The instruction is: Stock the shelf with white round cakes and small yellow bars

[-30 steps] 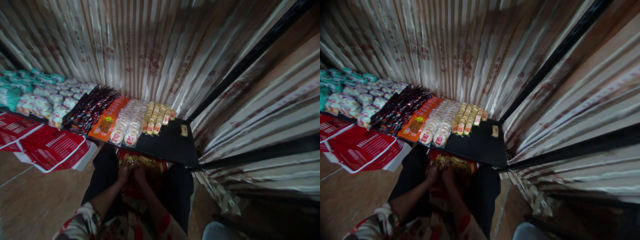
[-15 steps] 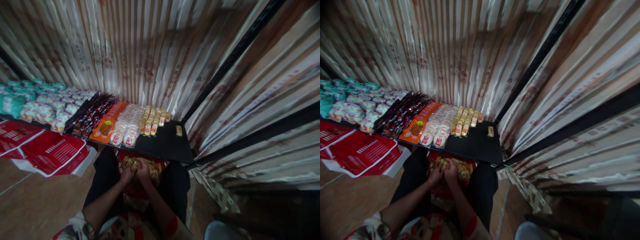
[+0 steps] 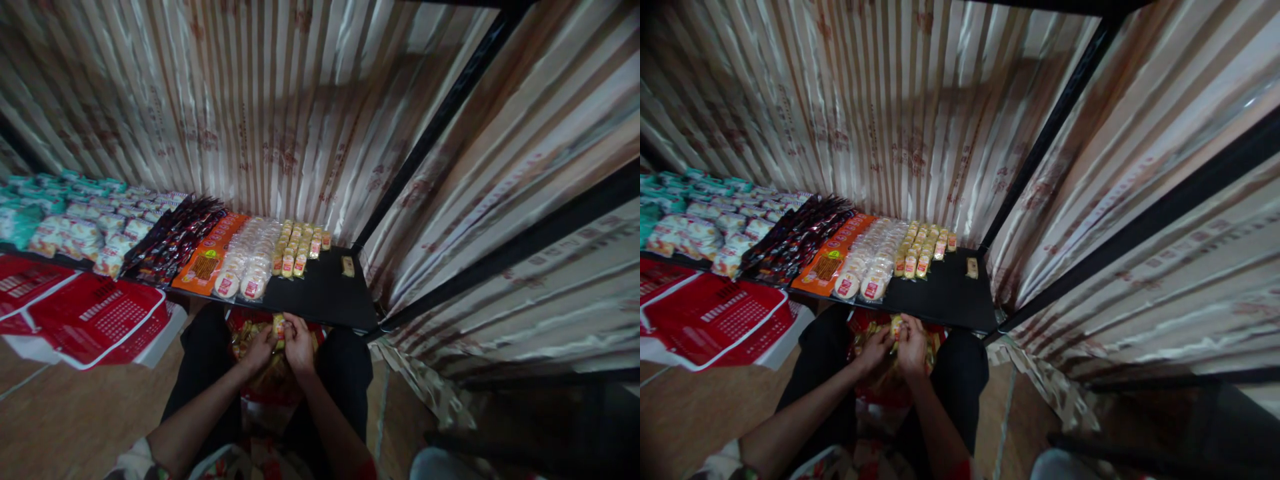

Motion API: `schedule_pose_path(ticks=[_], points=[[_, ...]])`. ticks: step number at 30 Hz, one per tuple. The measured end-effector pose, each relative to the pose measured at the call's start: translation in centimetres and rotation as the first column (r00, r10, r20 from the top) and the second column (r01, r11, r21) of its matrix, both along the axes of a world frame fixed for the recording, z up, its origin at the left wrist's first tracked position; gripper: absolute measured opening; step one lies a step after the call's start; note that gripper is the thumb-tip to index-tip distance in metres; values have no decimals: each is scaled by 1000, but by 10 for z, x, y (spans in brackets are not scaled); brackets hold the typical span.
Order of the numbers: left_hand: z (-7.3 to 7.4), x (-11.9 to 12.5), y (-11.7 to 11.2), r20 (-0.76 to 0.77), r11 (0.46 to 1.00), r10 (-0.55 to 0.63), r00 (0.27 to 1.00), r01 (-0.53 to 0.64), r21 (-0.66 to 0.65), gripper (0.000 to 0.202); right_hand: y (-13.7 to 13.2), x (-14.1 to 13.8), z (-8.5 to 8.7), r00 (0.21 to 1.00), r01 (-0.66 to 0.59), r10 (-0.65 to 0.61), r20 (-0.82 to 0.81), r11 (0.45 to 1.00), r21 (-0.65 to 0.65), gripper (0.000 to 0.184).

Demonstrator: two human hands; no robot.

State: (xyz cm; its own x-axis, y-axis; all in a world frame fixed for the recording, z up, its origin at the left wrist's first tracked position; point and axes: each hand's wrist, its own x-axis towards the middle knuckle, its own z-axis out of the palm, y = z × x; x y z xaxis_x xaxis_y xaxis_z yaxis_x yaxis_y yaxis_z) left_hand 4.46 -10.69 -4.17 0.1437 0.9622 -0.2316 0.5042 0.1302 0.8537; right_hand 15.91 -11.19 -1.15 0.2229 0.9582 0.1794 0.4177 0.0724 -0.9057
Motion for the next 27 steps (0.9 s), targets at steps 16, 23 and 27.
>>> schedule_pose_path(ticks=[16, 23, 27], points=[[20, 35, 33, 303, 997, -35, 952, 15, 69, 44, 11, 37, 22, 995, 92, -91, 30, 996, -5, 31], [36, 57, 54, 374, 996, -79, 924, 57, 69, 42, 21, 58, 20, 993, 120, -119, -13, 992, 26, 29], [43, 72, 66, 339, 997, -74, 938, 65, 39, 41, 28, 69, 21, 993, 116, -116, -1, 993, 8, 30]])
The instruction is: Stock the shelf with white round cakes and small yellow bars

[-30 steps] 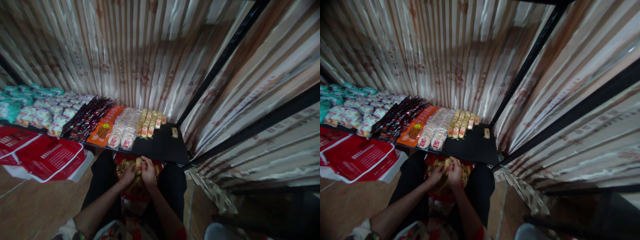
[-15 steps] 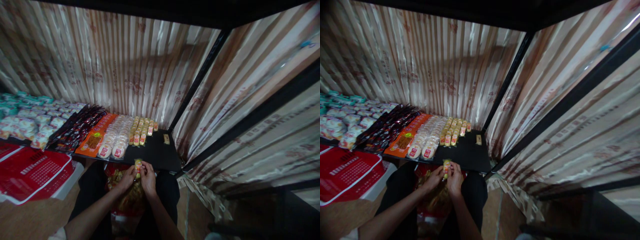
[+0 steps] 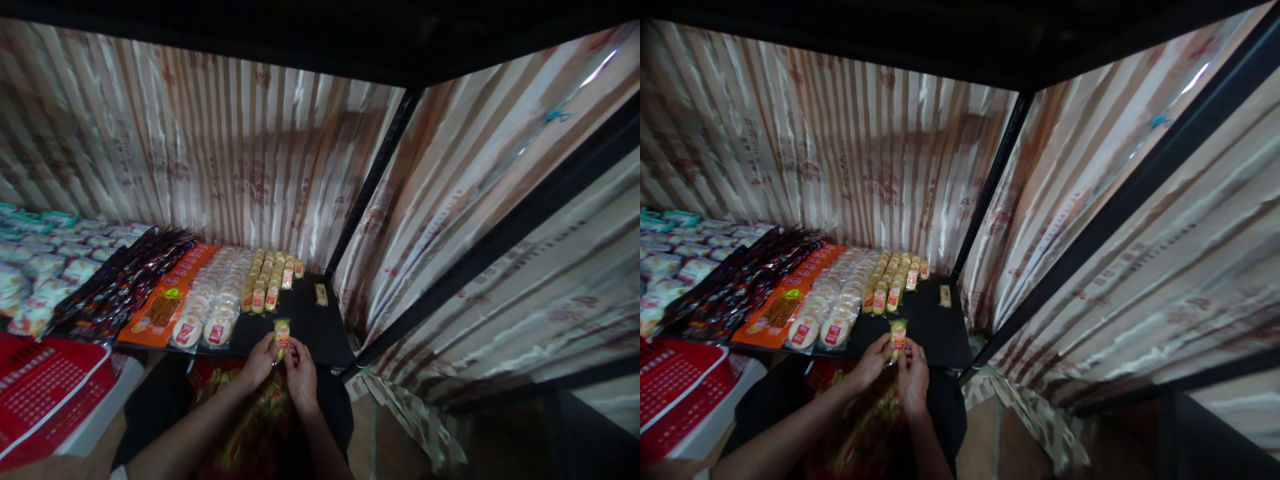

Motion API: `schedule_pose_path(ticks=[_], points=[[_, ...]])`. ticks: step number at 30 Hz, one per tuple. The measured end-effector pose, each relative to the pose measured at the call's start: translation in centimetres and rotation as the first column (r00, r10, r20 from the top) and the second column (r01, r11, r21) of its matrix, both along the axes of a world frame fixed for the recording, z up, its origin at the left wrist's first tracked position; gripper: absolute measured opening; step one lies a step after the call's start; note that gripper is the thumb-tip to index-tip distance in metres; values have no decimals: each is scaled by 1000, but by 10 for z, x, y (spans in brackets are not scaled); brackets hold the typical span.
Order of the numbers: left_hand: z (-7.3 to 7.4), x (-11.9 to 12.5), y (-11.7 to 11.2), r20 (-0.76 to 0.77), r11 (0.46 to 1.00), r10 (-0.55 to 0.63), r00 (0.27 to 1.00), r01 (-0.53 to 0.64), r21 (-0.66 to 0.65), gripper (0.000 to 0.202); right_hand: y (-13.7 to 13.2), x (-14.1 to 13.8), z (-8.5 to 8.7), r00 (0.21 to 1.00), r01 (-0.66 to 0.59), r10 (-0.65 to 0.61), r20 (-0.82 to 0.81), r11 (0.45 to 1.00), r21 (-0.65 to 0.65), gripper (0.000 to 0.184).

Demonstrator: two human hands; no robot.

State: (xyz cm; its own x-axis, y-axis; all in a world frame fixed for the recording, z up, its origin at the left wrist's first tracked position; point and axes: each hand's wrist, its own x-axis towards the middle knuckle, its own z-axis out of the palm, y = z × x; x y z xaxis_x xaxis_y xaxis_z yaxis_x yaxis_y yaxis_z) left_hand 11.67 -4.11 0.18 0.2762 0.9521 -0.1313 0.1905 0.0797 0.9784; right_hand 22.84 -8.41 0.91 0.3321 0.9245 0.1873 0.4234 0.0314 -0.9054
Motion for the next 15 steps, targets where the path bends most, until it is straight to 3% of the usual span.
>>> schedule_pose_path(ticks=[5, 11, 15], points=[[9, 19, 15, -72, 1000, -9, 997, 9, -8, 37, 15, 13, 0, 999, 44, -44, -13, 999, 9, 31], [21, 39, 36, -335, 991, 50, 941, -6, 131, 32, 39, 25, -2, 997, 73, -73, -26, 997, -14, 36], [25, 52, 49, -420, 986, 83, 904, -13, 166, 30, 56, 31, -9, 995, 104, -104, 12, 995, -13, 43]])
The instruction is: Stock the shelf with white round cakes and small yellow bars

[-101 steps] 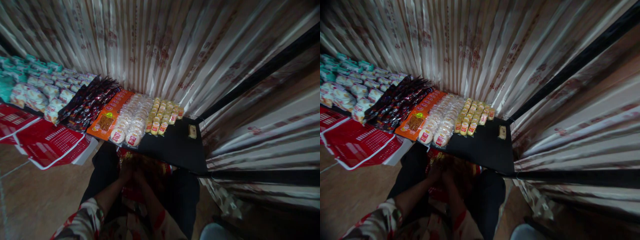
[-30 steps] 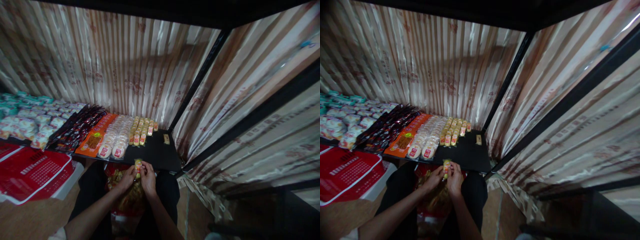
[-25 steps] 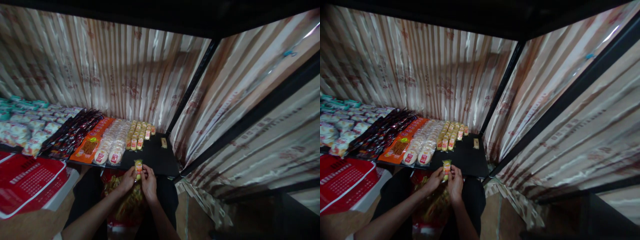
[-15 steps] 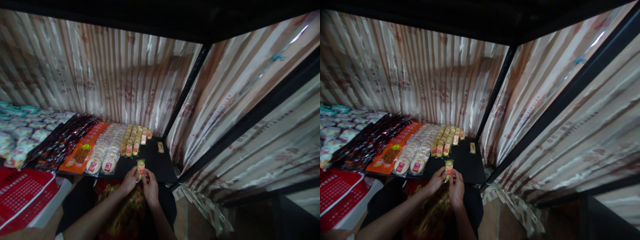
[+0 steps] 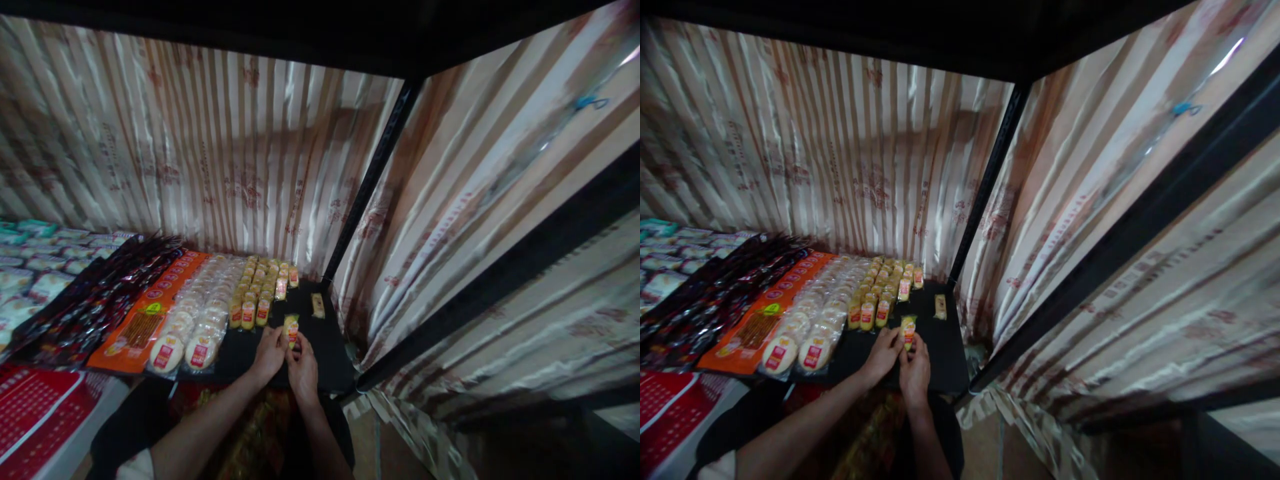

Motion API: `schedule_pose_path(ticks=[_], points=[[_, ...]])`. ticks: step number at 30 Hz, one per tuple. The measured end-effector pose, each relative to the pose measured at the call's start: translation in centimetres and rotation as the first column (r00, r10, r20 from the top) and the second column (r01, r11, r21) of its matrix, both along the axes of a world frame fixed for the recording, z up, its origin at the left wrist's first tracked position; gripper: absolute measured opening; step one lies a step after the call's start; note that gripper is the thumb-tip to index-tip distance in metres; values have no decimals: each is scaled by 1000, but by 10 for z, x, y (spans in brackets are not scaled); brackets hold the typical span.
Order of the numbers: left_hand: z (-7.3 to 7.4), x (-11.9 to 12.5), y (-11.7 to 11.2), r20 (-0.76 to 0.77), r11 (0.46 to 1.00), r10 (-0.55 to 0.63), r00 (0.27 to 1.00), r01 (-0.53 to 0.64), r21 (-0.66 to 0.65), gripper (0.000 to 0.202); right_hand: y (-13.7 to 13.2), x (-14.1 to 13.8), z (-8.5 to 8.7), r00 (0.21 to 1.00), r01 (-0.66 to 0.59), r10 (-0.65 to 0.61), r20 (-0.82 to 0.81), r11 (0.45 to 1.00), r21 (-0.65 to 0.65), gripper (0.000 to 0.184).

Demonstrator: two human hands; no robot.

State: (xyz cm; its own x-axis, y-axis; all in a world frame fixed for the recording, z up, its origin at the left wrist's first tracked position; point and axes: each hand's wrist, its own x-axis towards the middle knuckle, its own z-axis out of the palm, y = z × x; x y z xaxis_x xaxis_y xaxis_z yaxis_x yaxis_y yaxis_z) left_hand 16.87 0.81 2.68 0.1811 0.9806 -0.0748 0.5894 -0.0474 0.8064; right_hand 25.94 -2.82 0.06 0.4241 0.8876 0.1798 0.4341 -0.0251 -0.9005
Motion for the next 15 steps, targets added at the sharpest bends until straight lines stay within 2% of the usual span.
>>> schedule_pose_path(ticks=[8, 13, 15], points=[[9, 19, 21, -139, 998, 64, 988, -63, 11, 28, 33, 9, -18, 990, 64, -67, 124, 998, 24, 44], [11, 31, 32, -73, 989, 141, 987, -143, -24, 39, 59, 18, -25, 978, 100, -104, 181, 995, 28, 48], [11, 35, 36, -28, 989, 148, 989, -148, -14, 37, 69, 21, -28, 974, 120, -125, 191, 992, 37, 47]])
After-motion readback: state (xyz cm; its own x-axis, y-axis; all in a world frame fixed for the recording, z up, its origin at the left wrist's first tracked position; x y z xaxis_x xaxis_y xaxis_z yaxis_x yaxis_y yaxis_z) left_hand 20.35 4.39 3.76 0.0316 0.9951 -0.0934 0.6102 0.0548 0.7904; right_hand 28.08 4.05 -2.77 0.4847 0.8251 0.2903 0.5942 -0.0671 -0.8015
